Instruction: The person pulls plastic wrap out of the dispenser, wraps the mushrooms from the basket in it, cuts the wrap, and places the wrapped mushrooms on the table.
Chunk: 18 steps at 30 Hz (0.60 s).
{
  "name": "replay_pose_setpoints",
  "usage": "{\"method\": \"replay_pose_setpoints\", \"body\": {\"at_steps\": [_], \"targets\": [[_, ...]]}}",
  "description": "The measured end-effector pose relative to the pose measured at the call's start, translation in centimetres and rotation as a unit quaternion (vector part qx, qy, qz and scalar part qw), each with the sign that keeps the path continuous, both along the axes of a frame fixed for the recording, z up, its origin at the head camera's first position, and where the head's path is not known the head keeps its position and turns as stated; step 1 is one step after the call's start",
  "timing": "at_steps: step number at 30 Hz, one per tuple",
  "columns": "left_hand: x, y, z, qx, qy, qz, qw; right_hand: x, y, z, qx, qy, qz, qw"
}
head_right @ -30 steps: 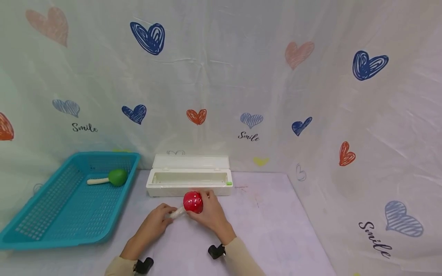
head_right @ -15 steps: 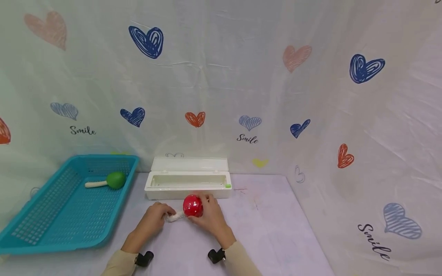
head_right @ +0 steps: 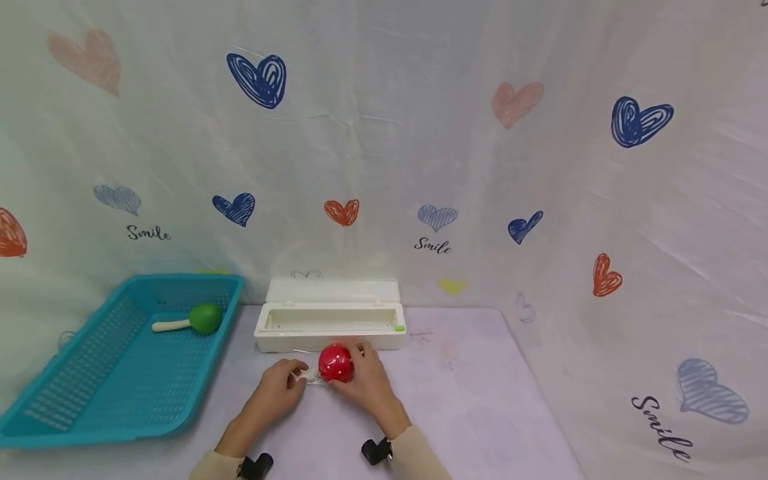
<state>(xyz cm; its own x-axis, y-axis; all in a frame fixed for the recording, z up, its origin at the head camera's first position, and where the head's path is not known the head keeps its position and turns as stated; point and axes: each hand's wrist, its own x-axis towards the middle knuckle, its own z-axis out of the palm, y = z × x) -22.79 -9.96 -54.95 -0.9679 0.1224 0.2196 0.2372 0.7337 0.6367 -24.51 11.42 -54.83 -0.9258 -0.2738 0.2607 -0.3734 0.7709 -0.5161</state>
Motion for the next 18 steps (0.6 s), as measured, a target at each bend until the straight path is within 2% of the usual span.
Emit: {"method": "replay_pose_setpoints", "body": {"at_steps": [4, 7, 18], "targets": [[0.31, 0.36, 0.08, -0.017, -0.022, -0.008, 0.9996, 0.16, 0.02, -0.23, -0.007, 0.003, 0.0, 1.0], [0.12, 0.58, 0.02, -0.03, -0.03, 0.002, 0.9991, 0.08, -0.04, -0.39, -0.009, 0.002, -0.002, 1.0], [-0.03, 0.78, -0.03, -0.037, -0.017, 0.016, 0.999, -0.11, -0.03, -0.51, -0.013, -0.01, -0.007, 1.0]]}}
